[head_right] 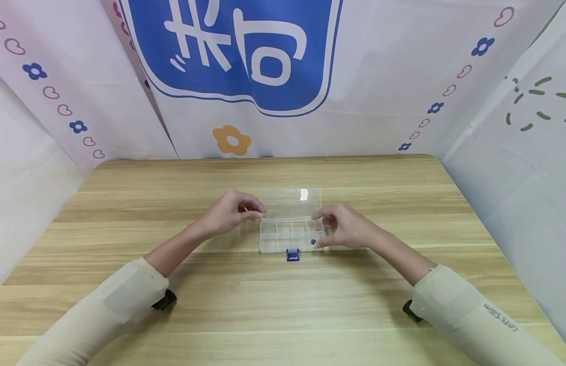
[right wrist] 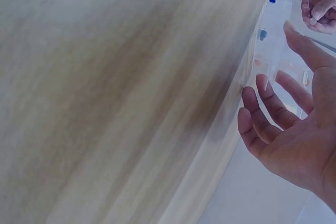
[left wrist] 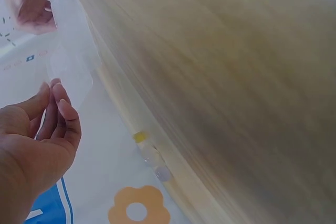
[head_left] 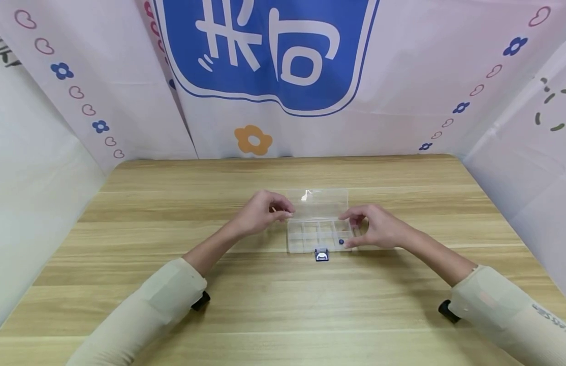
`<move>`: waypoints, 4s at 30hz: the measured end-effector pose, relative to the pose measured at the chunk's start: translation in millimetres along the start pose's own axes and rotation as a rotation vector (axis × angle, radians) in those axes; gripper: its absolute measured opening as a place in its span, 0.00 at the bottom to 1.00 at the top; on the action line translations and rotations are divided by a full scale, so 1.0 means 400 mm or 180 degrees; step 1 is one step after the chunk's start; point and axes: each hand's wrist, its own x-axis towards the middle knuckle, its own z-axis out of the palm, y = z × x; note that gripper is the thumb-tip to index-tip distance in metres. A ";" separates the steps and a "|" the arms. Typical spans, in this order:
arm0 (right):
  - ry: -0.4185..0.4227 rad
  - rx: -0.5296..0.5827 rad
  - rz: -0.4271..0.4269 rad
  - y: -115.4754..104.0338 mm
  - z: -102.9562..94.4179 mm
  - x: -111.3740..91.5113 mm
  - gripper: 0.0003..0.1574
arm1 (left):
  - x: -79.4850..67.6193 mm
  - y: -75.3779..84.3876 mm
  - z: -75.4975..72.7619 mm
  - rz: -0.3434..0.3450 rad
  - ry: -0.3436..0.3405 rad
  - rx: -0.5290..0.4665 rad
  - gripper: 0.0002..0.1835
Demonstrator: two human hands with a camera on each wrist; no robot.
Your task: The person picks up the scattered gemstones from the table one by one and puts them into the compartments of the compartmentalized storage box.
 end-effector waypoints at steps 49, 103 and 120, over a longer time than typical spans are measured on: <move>0.0001 -0.0001 -0.0041 0.000 0.001 -0.001 0.37 | 0.047 0.034 0.068 -0.0015 -0.0303 -0.0088 0.02; -0.0019 0.0044 -0.0045 0.003 0.001 0.000 0.38 | 0.082 0.067 0.144 0.0179 -0.0615 0.0321 0.02; -0.0009 0.0010 -0.0080 0.003 -0.001 -0.001 0.38 | 0.082 0.075 0.154 0.0335 -0.0645 0.0499 0.03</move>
